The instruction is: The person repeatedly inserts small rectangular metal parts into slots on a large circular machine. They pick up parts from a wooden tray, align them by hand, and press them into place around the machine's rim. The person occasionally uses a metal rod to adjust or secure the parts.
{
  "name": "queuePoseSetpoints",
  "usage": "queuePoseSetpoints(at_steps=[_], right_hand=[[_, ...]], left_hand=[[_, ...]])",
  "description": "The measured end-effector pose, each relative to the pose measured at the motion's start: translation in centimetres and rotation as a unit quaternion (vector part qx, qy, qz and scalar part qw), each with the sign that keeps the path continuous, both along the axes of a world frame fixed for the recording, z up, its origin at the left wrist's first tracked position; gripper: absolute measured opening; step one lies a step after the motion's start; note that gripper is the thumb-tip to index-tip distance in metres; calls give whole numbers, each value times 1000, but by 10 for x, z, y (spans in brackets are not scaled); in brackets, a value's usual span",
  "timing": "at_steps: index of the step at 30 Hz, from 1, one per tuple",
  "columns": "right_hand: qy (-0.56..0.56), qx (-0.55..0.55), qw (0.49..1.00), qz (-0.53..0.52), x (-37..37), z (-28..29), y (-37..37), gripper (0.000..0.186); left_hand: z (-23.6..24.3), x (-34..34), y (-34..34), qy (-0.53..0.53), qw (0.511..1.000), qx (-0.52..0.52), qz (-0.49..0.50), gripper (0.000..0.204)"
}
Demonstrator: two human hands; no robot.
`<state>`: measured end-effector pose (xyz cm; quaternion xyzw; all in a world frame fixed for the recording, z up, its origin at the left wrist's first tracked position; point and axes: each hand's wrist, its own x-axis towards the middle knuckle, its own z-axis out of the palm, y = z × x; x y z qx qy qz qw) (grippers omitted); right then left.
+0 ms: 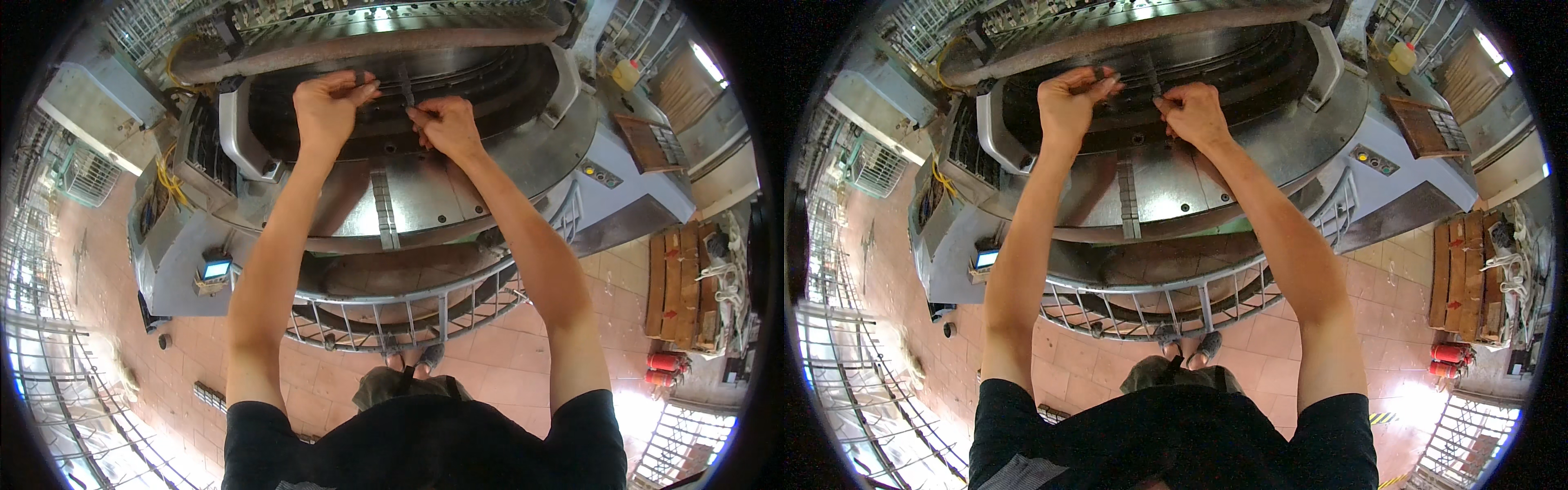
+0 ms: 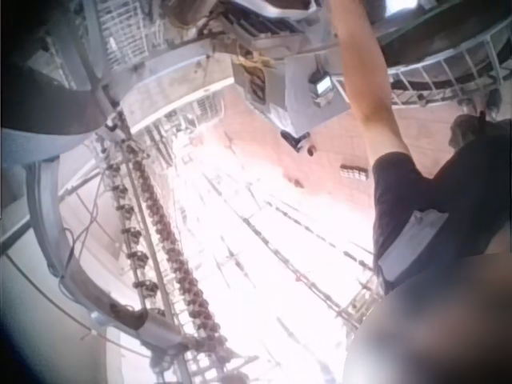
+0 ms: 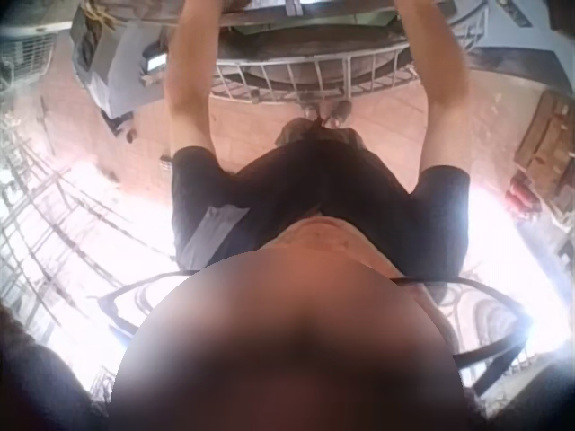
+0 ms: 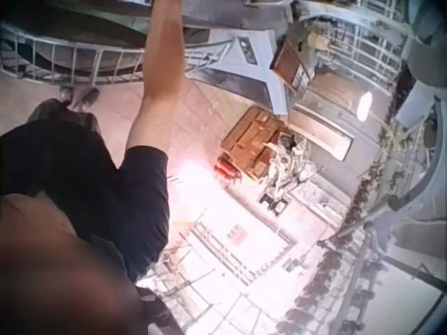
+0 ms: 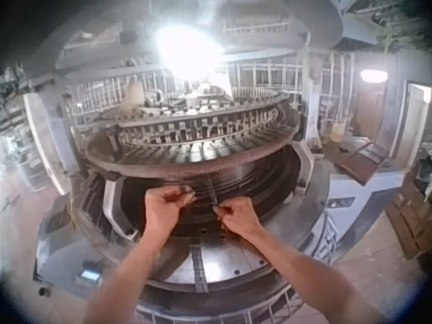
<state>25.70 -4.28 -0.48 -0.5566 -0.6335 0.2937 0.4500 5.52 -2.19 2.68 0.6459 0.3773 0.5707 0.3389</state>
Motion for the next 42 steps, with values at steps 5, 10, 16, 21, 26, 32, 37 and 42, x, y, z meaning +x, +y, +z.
queuePoseSetpoints(at_steps=[5,10,16,21,26,32,37,42], right_hand=[[-44,41,998,1,0,-1,3,23],[-57,66,996,2,0,-4,2,21],[-50,73,996,-3,-1,-4,1,19],[-51,73,996,-11,-2,-2,0,21],[-66,76,995,-7,-2,-1,-1,21],[-69,72,995,-7,-2,0,-1,23],[-53,53,997,-10,-3,0,0,23],[-72,36,997,-20,-2,2,1,22]], left_hand=[[-16,4,7,415,840,325,125,40],[-36,7,15,468,827,290,111,38],[-36,7,14,456,833,286,125,38],[-36,7,13,439,840,294,126,37],[-36,7,15,438,839,295,128,34],[-36,7,17,429,843,298,129,35],[-35,7,16,428,842,305,123,35],[-33,9,13,423,847,300,119,34]])
